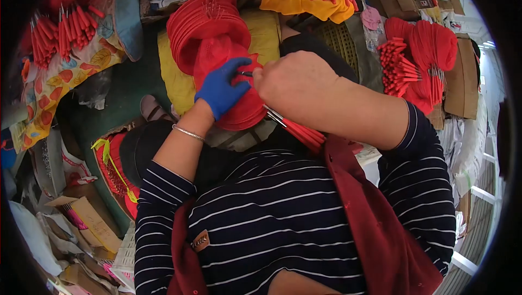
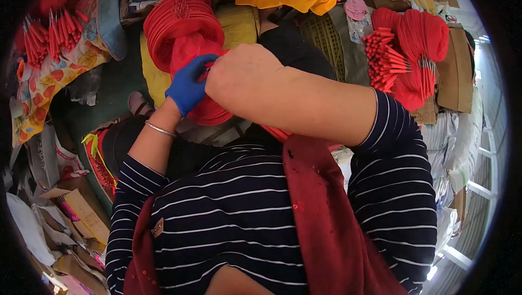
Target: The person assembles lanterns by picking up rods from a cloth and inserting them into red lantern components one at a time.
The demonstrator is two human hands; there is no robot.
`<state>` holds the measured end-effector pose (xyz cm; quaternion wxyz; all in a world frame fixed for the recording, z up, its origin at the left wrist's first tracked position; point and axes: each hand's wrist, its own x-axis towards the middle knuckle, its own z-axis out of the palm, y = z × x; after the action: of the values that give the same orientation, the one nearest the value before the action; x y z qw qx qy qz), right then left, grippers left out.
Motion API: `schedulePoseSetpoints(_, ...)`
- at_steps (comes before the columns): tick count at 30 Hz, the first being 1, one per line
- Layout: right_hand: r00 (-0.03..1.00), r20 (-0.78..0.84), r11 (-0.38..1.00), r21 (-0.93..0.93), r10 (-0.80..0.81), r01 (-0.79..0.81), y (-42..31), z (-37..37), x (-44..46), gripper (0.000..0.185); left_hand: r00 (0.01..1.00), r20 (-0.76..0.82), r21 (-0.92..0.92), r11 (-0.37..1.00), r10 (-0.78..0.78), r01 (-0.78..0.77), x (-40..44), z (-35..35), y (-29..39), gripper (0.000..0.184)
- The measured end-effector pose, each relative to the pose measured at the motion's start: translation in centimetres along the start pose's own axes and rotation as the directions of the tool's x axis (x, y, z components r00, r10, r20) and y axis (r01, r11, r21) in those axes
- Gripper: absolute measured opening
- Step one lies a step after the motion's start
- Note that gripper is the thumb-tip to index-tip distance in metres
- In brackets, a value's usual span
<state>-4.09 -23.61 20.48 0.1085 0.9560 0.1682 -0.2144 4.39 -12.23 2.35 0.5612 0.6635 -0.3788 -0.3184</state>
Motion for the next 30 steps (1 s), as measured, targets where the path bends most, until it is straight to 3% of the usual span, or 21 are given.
schedulePoseSetpoints(4,0.994,0.103,0.999,0.03,-0.03,0.027,-0.4,-1.2,1.1,0.022,1.0,-0.016,-0.03,0.999,0.011,-0.011,-0.1,1.3,-1.8,0.046)
schedulePoseSetpoints(6,0.948,0.288,0.987,0.121,-0.137,0.106,0.2,-1.4,1.5,0.02,0.999,-0.003,-0.023,0.999,0.033,-0.034,-0.4,2.2,-2.6,0.046)
schedulePoseSetpoints(8,0.947,0.293,0.988,0.118,-0.13,0.099,0.3,-0.5,0.9,0.022,0.994,0.1,0.309,0.949,0.039,-0.069,-0.7,3.0,-2.8,0.049)
schedulePoseSetpoints(9,0.946,0.295,0.988,0.109,-0.134,0.106,0.3,0.2,0.6,0.024,0.994,0.101,0.305,0.95,0.039,-0.068,-0.8,2.8,-1.7,0.049)
schedulePoseSetpoints(10,0.946,0.296,0.988,0.106,-0.136,0.109,-0.1,0.9,0.1,0.024,0.998,0.036,0.224,0.974,-0.055,0.046,-0.5,1.9,0.3,0.048)
schedulePoseSetpoints(11,0.994,0.104,0.998,0.059,-0.012,0.006,-0.9,1.9,-0.7,0.028,0.988,-0.018,0.137,0.978,-0.155,0.156,-0.4,1.3,1.3,0.046)
schedulePoseSetpoints(12,0.989,-0.096,0.994,0.038,0.109,-0.106,-1.3,2.8,-1.5,0.031,0.987,-0.017,0.139,0.978,-0.157,0.158,-0.2,1.1,1.0,0.046)
schedulePoseSetpoints(13,0.983,-0.13,0.99,0.086,0.126,-0.115,-0.4,3.4,-1.7,0.038,1.0,-0.026,0.004,1.0,-0.001,0.001,0.3,0.7,0.4,0.043)
schedulePoseSetpoints(14,0.984,-0.127,0.99,0.089,0.124,-0.113,-0.1,3.7,-2.3,0.038,0.987,-0.057,-0.133,0.979,0.15,-0.157,0.6,0.5,-0.2,0.039)
schedulePoseSetpoints(15,0.98,-0.124,0.982,0.119,0.158,-0.144,0.3,3.5,-2.6,0.039,0.988,-0.068,-0.139,0.979,0.14,-0.148,0.5,0.3,0.1,0.039)
schedulePoseSetpoints(17,0.966,-0.117,0.962,0.172,0.232,-0.21,0.5,4.1,-3.2,0.042,0.995,0.098,-0.116,0.993,0.016,-0.005,0.5,-0.3,0.7,0.031)
schedulePoseSetpoints(18,0.967,-0.11,0.962,0.176,0.228,-0.207,0.6,4.6,-3.5,0.042,0.995,0.099,-0.12,0.993,0.009,0.003,0.6,-0.6,1.0,0.031)
schedulePoseSetpoints(20,0.943,-0.15,0.934,0.251,0.298,-0.256,0.9,5.3,-4.1,0.041,0.955,0.225,-0.327,0.909,-0.192,0.259,0.9,-1.4,1.5,0.026)
schedulePoseSetpoints(30,0.916,-0.185,0.886,0.378,0.356,-0.268,0.8,6.0,-6.0,0.042,0.957,0.204,-0.457,0.844,-0.208,0.281,1.4,-1.3,0.7,0.025)
